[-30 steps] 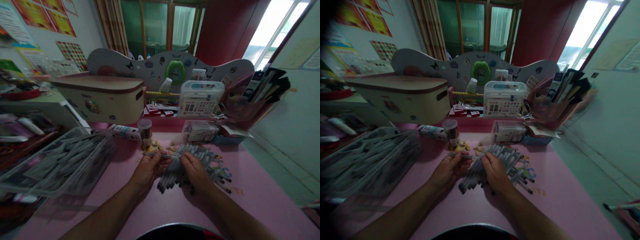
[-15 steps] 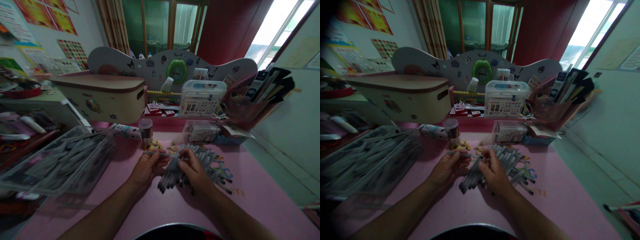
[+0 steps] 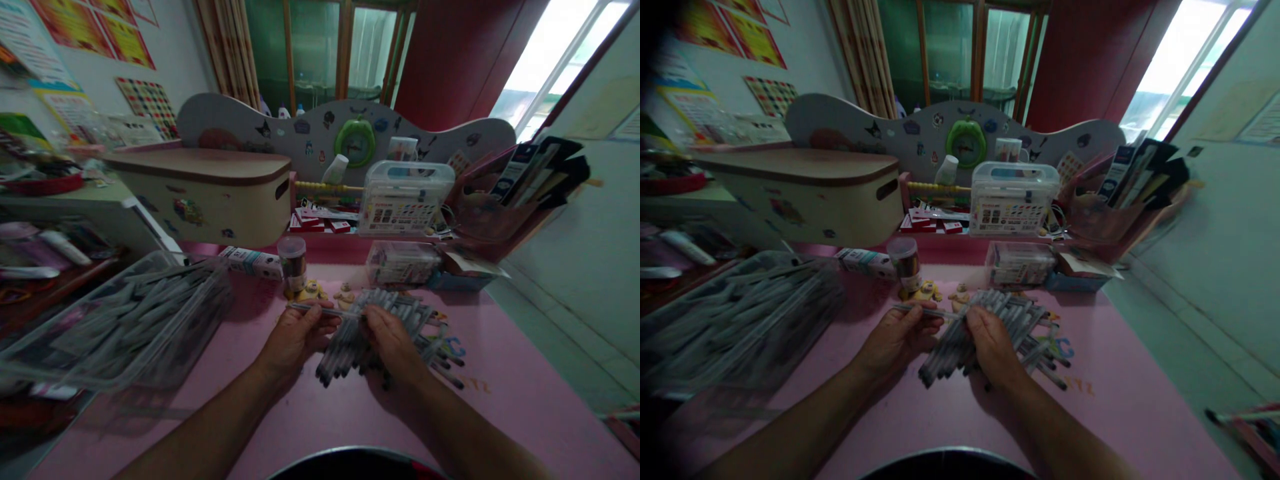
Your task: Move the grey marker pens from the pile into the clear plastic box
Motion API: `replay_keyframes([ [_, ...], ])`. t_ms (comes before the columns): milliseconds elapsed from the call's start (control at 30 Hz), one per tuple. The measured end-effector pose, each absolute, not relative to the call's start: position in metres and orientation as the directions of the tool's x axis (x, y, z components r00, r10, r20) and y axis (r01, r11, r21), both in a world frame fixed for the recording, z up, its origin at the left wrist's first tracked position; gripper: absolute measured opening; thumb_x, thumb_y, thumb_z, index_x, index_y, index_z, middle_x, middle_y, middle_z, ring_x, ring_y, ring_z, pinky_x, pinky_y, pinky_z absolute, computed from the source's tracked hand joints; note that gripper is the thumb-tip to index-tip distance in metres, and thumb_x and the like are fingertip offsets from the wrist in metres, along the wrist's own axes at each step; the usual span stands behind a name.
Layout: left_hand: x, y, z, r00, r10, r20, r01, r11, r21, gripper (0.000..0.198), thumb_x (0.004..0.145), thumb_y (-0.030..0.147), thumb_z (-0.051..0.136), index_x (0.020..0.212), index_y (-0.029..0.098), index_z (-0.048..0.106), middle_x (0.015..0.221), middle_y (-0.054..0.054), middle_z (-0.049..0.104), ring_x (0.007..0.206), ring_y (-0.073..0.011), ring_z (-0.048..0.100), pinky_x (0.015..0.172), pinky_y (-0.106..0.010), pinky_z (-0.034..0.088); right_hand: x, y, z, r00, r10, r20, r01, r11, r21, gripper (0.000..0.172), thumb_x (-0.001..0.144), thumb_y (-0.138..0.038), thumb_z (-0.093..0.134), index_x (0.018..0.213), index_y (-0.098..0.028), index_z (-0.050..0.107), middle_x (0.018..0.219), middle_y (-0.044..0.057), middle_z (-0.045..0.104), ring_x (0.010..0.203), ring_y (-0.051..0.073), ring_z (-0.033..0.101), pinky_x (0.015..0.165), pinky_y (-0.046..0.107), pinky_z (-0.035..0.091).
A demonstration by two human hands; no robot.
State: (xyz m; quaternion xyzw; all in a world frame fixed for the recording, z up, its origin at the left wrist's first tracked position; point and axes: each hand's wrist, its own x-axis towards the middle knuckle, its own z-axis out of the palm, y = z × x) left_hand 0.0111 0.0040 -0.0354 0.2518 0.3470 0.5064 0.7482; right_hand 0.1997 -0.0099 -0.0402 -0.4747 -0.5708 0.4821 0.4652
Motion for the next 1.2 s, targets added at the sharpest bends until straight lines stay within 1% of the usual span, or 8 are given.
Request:
replay_keyframes([
  [100, 0.0114, 0.0045, -0.0362, 0.241, 0.934, -0.266, -0.570, 0.357, 0.740, 0.042, 0.063, 0.040, 0.091, 0.090, 0.014, 0.072, 0.073, -0.009, 0.077, 0.062, -0.0160, 0.070, 0.056, -0.025, 0.057, 0.1990, -0.0095, -0.0367, -0.102, 0.991, 0.088, 0.179, 0.105, -0.978, 0.039, 0.094, -0.049, 0.052, 0.067, -0.021, 0.049, 0.064, -0.003, 0.041, 0.060, 0.014, 0.039, 0.055, 0.026, 0.032],
  [300, 0.0118, 0.0047, -0.0344, 0.223, 0.941, -0.254, -0.584, 0.337, 0.739, 0.041, 0.063, 0.040, 0.090, 0.090, 0.014, 0.072, 0.074, -0.009, 0.077, 0.063, -0.0160, 0.070, 0.057, -0.026, 0.058, 0.1956, -0.0124, -0.0402, -0.095, 0.991, 0.093, -0.033, 0.090, -0.995, 0.016, 0.088, -0.038, 0.061, 0.087, -0.023, 0.053, 0.073, -0.003, 0.047, 0.061, 0.014, 0.043, 0.055, 0.025, 0.036],
  [567, 0.0115, 0.0030, -0.0334, 0.226, 0.938, -0.261, -0.587, 0.345, 0.732, 0.039, 0.068, 0.040, 0.087, 0.092, 0.013, 0.070, 0.073, -0.008, 0.077, 0.062, -0.0166, 0.070, 0.055, -0.025, 0.057, 0.1933, -0.0159, -0.0396, -0.066, 0.983, 0.171, -0.026, 0.169, -0.985, 0.012, 0.086, -0.032, 0.065, 0.090, -0.024, 0.056, 0.081, -0.002, 0.051, 0.075, 0.016, 0.052, 0.068, 0.027, 0.045],
  [733, 0.0113, 0.0030, -0.0314, 0.227, 0.939, -0.258, -0.592, 0.343, 0.729, 0.038, 0.068, 0.039, 0.087, 0.090, 0.013, 0.069, 0.072, -0.008, 0.076, 0.062, -0.0174, 0.071, 0.055, -0.027, 0.058, 0.1921, -0.0141, -0.0403, -0.138, 0.990, -0.037, -0.219, -0.066, -0.974, 0.027, 0.087, -0.048, 0.063, 0.097, -0.026, 0.052, 0.076, -0.004, 0.055, 0.047, 0.008, 0.037, 0.042, 0.020, 0.029],
  [833, 0.0122, 0.0024, -0.0313, 0.218, 0.941, -0.257, -0.582, 0.337, 0.740, 0.039, 0.066, 0.039, 0.088, 0.090, 0.013, 0.069, 0.072, -0.008, 0.076, 0.063, -0.0174, 0.070, 0.054, -0.026, 0.058, 0.1938, -0.0115, -0.0388, -0.179, 0.978, -0.103, -0.102, -0.123, -0.987, 0.042, 0.094, -0.060, 0.047, 0.080, -0.021, 0.054, 0.061, -0.004, 0.047, 0.042, 0.008, 0.027, 0.038, 0.022, 0.017],
  [967, 0.0117, 0.0013, -0.0341, 0.175, 0.950, -0.258, -0.564, 0.311, 0.764, 0.037, 0.071, 0.040, 0.085, 0.093, 0.014, 0.069, 0.075, -0.007, 0.076, 0.064, -0.0166, 0.070, 0.055, -0.026, 0.058, 0.1935, -0.0112, -0.0372, -0.114, 0.993, 0.030, 0.070, 0.038, -0.997, 0.039, 0.094, -0.049, 0.055, 0.068, -0.020, 0.052, 0.062, -0.003, 0.044, 0.055, 0.012, 0.039, 0.047, 0.022, 0.031],
  [1100, 0.0084, 0.0046, -0.0366, 0.129, 0.959, -0.252, -0.559, 0.280, 0.781, 0.036, 0.074, 0.040, 0.082, 0.094, 0.015, 0.068, 0.076, -0.007, 0.076, 0.065, -0.0169, 0.070, 0.053, -0.025, 0.058, 0.1910, -0.0130, -0.0369, -0.056, 0.998, 0.023, -0.133, 0.016, -0.991, 0.019, 0.084, -0.036, 0.067, 0.083, -0.022, 0.055, 0.072, -0.003, 0.050, 0.059, 0.011, 0.046, 0.049, 0.021, 0.038],
  [1200, 0.0063, 0.0070, -0.0359, 0.084, 0.968, -0.238, -0.565, 0.243, 0.788, 0.035, 0.074, 0.041, 0.082, 0.093, 0.014, 0.069, 0.075, -0.007, 0.075, 0.066, -0.0163, 0.069, 0.052, -0.023, 0.056, 0.1923, -0.0128, -0.0338, -0.156, 0.980, -0.127, -0.413, -0.182, -0.892, 0.021, 0.073, -0.027, 0.068, 0.081, -0.023, 0.049, 0.065, -0.007, 0.049, 0.044, 0.006, 0.030, 0.038, 0.017, 0.022],
])
